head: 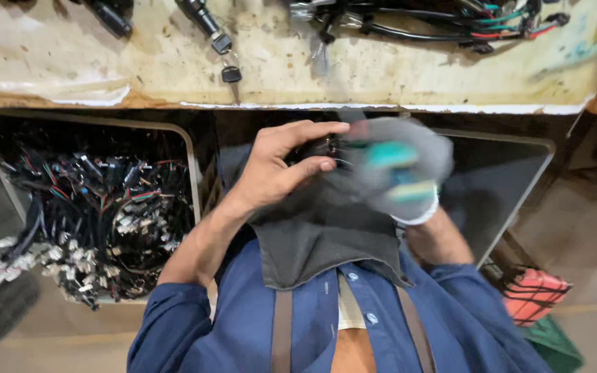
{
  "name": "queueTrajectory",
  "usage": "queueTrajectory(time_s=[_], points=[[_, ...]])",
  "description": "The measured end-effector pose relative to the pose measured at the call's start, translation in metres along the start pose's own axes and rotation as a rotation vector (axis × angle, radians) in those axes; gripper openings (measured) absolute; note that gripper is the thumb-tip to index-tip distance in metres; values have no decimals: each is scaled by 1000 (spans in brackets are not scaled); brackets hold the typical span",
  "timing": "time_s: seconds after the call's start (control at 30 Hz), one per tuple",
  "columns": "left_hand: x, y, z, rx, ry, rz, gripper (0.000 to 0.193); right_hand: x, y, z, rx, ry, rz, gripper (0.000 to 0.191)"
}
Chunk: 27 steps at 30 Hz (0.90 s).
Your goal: The person processes wire harnesses at a workbench, using pliers to cut and strip insulation from wire ends. They pick up harnesses from a bin, work on the wires one at a time, and place finished harnesses on the table.
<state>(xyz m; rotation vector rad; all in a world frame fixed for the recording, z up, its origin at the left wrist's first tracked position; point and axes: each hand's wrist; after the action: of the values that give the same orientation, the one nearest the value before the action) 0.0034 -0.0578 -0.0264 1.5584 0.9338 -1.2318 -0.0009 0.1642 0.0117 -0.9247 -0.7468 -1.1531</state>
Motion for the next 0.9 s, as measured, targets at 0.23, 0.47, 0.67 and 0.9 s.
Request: queueTrajectory(time_s=[0.23, 0.47, 0.67, 0.9], points=[[-6, -4, -9, -55, -200, -224, 39, -18, -4, 3, 162, -163, -361, 18], [0, 3, -8, -1, -58, -257, 33, -6, 32, 0, -346, -478, -534, 21], [-14, 10, -24, -53, -147, -420, 43, 1, 24, -20, -255, -511, -594, 24], [-35, 11, -15, 302, -1114, -361, 80, -51, -7, 49, -371, 131, -126, 28]])
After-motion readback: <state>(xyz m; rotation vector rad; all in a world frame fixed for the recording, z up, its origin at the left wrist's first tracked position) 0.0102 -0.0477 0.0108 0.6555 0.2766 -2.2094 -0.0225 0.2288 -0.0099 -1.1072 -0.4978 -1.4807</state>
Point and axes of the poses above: each hand's wrist, its own y-axis away from the middle knuckle, its own z-axis out of the back of the hand, x = y × z, and after that the axes turned 7 degrees about -x, right-handed
